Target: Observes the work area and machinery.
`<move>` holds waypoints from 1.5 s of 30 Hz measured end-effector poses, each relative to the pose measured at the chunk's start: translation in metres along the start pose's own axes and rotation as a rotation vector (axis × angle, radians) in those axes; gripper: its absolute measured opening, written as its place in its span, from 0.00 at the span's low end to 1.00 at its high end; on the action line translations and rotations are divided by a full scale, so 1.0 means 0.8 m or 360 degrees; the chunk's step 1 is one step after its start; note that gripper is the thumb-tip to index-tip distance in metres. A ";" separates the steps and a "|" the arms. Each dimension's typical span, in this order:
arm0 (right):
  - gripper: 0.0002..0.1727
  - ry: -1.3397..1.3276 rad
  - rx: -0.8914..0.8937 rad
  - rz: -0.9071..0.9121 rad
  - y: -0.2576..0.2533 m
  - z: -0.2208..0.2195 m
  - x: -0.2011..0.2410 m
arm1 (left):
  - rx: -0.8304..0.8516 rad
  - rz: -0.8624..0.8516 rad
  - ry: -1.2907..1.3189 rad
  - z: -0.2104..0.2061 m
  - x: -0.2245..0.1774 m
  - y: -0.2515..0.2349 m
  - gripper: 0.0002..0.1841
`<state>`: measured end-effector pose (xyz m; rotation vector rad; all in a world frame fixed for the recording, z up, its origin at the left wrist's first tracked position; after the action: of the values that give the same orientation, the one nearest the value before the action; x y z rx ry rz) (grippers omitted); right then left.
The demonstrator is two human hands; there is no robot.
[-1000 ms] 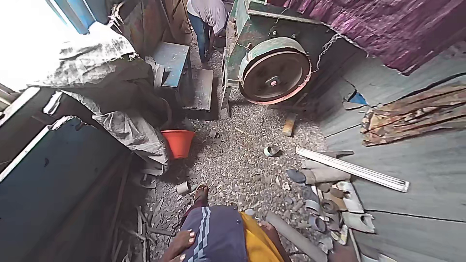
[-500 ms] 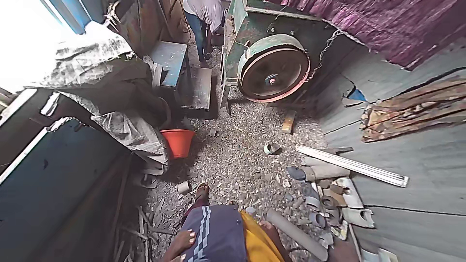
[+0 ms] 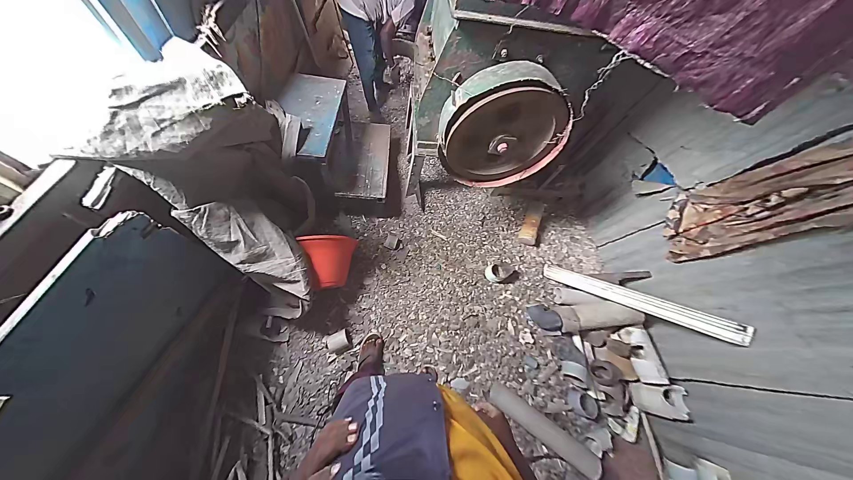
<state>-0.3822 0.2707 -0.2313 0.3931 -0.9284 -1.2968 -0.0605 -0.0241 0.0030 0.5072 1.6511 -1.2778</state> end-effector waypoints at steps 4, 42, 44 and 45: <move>0.18 0.0022 0.0020 -0.0028 0.000 0.003 0.004 | 0.0000 -0.0011 -0.0033 0.000 -0.006 -0.005 0.21; 0.19 0.0051 0.0036 -0.0009 0.000 0.020 0.030 | -0.0150 0.0290 -0.0079 0.003 -0.018 -0.018 0.22; 0.19 0.0070 0.0035 -0.0013 -0.005 0.020 0.034 | -0.0144 0.0271 -0.0054 0.003 -0.015 -0.015 0.23; 0.19 0.0087 0.0041 -0.0007 -0.008 0.020 0.037 | -0.0151 0.0263 -0.0065 0.004 -0.017 -0.016 0.23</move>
<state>-0.3991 0.2455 -0.2156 0.4487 -0.8997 -1.2730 -0.0631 -0.0286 0.0210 0.5443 1.5929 -1.0774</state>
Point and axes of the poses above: each hand's wrist, its own y-axis away from the middle knuckle, its own z-axis out of the back of the hand, x = y × z, the point moved 10 cm from there along -y, towards the middle knuckle, and after that the axes turned 10 degrees about y, right-handed, at the moved point
